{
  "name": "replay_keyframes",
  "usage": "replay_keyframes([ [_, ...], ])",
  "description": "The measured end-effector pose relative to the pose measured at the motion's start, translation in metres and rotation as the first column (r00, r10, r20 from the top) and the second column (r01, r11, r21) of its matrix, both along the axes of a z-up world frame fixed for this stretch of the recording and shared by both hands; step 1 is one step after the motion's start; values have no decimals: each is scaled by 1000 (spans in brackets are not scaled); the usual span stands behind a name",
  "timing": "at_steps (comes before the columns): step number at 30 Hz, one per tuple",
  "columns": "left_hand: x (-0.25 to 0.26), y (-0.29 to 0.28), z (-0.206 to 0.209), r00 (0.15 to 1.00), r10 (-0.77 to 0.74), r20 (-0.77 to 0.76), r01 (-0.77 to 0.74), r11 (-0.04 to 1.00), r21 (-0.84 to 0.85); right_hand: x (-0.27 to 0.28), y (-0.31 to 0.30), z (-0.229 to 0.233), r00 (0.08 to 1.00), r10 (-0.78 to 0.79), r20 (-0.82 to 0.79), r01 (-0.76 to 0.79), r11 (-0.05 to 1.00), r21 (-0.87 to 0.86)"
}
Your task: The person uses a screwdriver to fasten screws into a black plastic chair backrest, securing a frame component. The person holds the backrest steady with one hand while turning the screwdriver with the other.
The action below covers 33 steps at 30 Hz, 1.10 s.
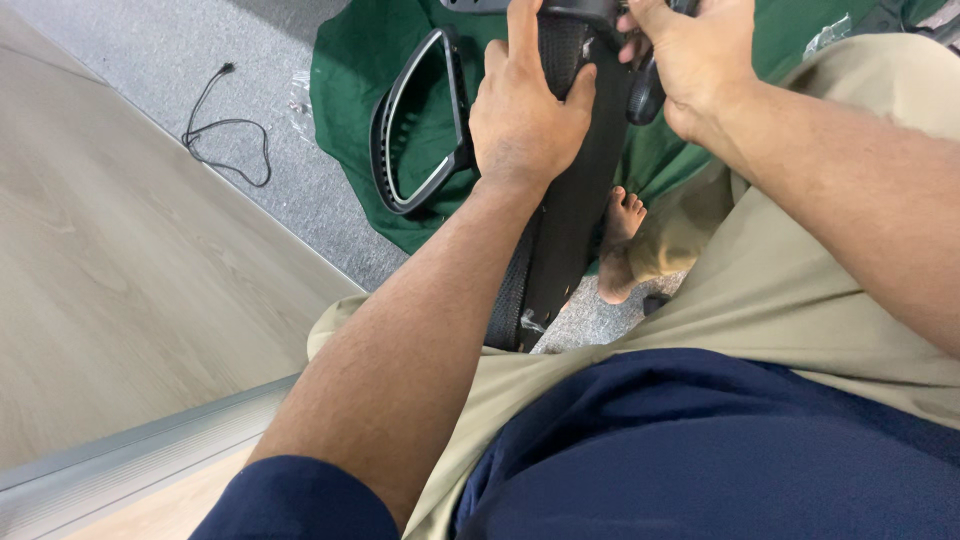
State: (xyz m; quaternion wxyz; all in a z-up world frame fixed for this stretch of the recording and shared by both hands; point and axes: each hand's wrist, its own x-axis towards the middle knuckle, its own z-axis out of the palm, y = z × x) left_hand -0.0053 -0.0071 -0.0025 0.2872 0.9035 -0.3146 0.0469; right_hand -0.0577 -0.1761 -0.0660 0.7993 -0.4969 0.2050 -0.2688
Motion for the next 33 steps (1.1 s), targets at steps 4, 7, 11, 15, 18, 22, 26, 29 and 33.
replay_keyframes([
  [4,0,1,5,1000,4,-22,-4,1000,0,-8,5,6,998,53,17,-53,999,8],
  [7,-2,3,10,997,-5,-78,4,1000,-14,-12,5,13,997,75,-31,-75,997,8],
  [11,-9,15,16,989,-148,0,147,975,-165,-18,7,22,994,107,9,-107,993,-41],
  [15,-15,24,19,980,-201,1,197,957,-212,-25,9,29,988,72,-136,-89,989,-121],
  [18,-22,33,20,975,-223,12,218,941,-260,-27,11,33,989,78,-128,-83,996,-37],
  [22,-27,45,21,968,-250,3,237,913,-332,-29,14,36,983,161,-84,-151,982,117],
  [26,-25,59,23,971,-240,-10,224,918,-328,-29,23,34,965,236,-112,-213,959,184],
  [29,-23,77,26,979,-200,-31,184,944,-274,-25,37,33,954,296,-52,-282,942,179],
  [33,-29,110,34,986,-131,-102,108,973,-205,-24,62,34,898,436,-55,-431,898,88],
])
